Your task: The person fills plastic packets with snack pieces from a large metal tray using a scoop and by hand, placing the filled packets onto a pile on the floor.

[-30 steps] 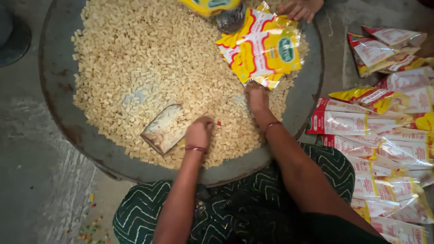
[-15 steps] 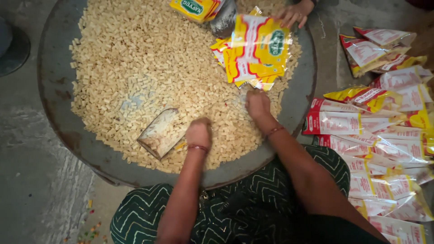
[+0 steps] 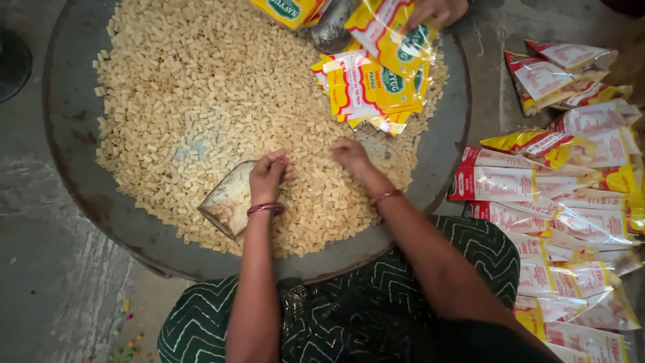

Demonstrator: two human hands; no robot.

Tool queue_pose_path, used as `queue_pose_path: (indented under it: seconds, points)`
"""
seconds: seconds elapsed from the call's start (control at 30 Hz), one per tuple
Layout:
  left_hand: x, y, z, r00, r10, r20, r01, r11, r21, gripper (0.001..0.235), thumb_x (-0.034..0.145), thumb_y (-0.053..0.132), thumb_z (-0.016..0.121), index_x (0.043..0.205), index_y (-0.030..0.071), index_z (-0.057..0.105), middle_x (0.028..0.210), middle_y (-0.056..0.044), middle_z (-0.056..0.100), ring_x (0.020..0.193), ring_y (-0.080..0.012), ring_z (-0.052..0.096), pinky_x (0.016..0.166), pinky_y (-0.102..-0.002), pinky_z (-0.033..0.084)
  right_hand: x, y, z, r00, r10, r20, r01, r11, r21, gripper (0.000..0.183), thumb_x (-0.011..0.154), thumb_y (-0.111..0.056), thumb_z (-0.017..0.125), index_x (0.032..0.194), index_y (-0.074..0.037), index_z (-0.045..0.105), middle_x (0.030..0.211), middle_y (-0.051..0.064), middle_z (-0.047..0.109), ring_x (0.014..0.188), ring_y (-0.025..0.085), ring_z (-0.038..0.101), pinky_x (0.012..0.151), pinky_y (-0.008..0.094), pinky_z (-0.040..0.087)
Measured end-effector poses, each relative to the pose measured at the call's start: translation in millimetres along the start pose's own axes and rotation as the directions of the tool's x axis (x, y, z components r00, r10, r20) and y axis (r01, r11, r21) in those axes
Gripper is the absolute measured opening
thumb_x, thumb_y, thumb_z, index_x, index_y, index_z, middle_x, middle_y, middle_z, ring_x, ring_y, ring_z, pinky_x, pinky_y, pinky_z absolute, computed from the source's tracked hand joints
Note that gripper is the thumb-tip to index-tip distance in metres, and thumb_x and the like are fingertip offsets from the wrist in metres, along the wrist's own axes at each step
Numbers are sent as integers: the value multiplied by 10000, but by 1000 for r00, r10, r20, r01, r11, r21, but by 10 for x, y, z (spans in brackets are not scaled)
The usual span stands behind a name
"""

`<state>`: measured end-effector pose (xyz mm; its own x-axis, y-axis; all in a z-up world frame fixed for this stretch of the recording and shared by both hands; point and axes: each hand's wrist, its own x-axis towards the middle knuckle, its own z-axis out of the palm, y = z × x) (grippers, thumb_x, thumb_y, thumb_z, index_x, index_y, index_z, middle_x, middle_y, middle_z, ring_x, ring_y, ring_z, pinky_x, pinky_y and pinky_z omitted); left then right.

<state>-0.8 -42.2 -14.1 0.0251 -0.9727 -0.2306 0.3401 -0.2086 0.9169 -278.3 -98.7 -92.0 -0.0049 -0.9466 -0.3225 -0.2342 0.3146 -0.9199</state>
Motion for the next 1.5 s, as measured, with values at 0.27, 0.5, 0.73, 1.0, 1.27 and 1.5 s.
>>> queue_pose_path:
  seconds: [0.27,0.5,0.73,1.0,1.27,1.5]
  points:
    - [-71,186,50,997,62,-56,-62,998,5,259,1016,96,597,1224,-40,668,1011,-75,722,834,-132,712,737,-254,604,-565,-1001,396,837,-43,546,-41,989,140,225,872,-150,744,1088,-86,747,986,-31,757,837,58,662,706,223,542]
    - [90,121,-42,983,68,-170,-95,983,-156,257,1009,100,620,1225,-36,654,1003,-72,701,831,-178,730,739,-291,627,-410,-632,-261,999,-8,-39,14,990,141,166,961,-195,771,1054,-58,764,904,25,681,784,117,579,693,273,460]
    - [172,5,-127,984,-68,-164,-3,917,-400,239,995,71,613,1211,-32,615,1004,-89,674,907,-248,751,825,-380,659,-281,-403,152,927,-339,160,374,869,-323,141,878,-198,752,956,-81,766,903,45,764,817,138,705,763,286,560]
    - [244,-126,-134,988,-124,-95,72,900,-430,196,1001,72,572,1187,10,574,991,-113,674,890,-264,733,835,-399,644,-509,-571,514,981,-91,171,181,741,-646,301,826,-266,811,1045,-119,666,930,121,732,840,284,702,740,387,541]
    - [207,-195,-100,982,-189,-26,168,921,-351,167,999,96,555,1158,43,564,973,-85,661,879,-241,733,805,-379,628,-556,-374,443,938,-169,302,293,853,-431,202,938,-297,729,965,-104,674,866,57,672,799,198,620,693,340,511]
    - [87,-169,14,961,-262,90,276,927,-254,253,989,120,571,1218,21,613,939,-71,663,854,-202,723,815,-338,636,-1259,-1053,113,886,127,445,-290,902,320,126,1010,-244,621,966,-136,575,753,-52,511,623,42,453,535,203,357]
